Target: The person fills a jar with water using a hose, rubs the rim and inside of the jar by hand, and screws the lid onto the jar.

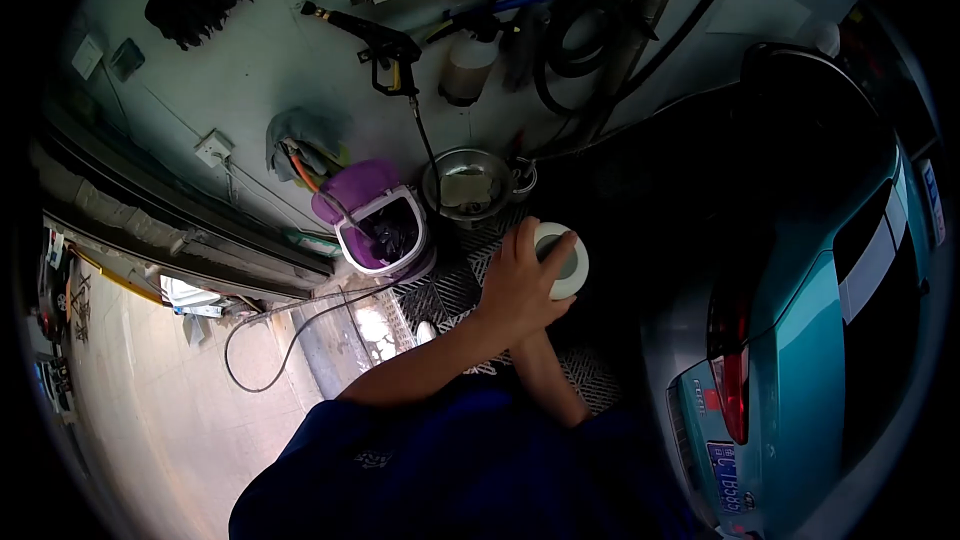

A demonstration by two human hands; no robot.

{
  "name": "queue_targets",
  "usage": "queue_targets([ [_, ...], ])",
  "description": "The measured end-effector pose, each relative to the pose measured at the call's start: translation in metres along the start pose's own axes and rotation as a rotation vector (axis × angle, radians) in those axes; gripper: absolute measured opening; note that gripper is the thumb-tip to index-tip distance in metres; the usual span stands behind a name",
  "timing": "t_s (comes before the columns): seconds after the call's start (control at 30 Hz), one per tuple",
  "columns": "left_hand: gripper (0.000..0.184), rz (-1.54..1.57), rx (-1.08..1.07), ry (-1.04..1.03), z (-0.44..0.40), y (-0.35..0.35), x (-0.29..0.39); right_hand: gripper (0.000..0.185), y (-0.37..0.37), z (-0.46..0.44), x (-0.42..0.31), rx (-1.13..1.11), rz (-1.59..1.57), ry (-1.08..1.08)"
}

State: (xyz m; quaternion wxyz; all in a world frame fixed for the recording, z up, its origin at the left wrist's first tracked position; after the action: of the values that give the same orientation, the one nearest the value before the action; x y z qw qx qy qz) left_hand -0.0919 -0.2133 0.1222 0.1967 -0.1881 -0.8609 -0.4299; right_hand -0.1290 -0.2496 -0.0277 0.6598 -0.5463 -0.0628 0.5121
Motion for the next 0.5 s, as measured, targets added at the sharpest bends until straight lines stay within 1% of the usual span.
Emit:
queue_targets([
  [0.07,0.081,0.178,-0.269,0.385,0.009,-0.023,-0.037,0.057,0.004,-0.019,0.002,0.026,-0.022,0.0],
  [0.1,0.078,0.094,-0.134,0.281,0.003,-0.006,-0.026,0.057,-0.006,-0.019,-0.01,0.014,-0.003,0.034],
  [0.13,0.078,0.09,-0.142,0.279,-0.008,0.011,-0.016,0.057,-0.022,-0.013,-0.028,-0.007,0.04,0.095],
  [0.2,0.082,0.22,0.126,0.13,-0.03,0.053,0.012,0.057,-0.062,-0.001,-0.069,-0.086,0.139,0.23],
  [0.23,0.083,0.249,0.166,0.066,-0.035,0.068,0.022,0.057,-0.073,0.009,-0.079,-0.121,0.158,0.271],
  [0.27,0.083,0.241,0.161,0.051,-0.035,0.067,0.023,0.057,-0.075,0.017,-0.076,-0.148,0.152,0.281],
  [0.33,0.082,0.16,0.169,-0.082,-0.025,0.057,0.027,0.057,-0.063,0.025,-0.056,-0.154,0.112,0.246],
  [0.4,0.082,0.006,-0.028,0.047,0.003,0.001,-0.002,0.057,-0.03,0.004,-0.02,-0.071,0.006,0.089],
  [0.47,0.08,0.083,-0.237,0.233,0.02,-0.034,-0.035,0.057,-0.013,-0.017,0.002,-0.021,-0.079,-0.006],
  [0.5,0.08,0.084,-0.236,0.217,0.006,-0.028,-0.032,0.057,-0.015,-0.015,0.002,-0.024,-0.082,-0.009],
])
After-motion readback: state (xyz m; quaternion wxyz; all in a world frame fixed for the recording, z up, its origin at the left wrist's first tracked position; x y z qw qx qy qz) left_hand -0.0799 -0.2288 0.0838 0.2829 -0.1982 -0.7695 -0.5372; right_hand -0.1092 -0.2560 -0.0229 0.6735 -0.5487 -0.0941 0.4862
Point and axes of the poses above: each hand's wrist, its own z-axis away from the middle knuckle, its own y-axis out of the back of the hand, x = y × z, the point moved 3 cm from there along -z, towards the middle knuckle, and after that the axes turned 15 degrees about z, right-handed, at the moved point
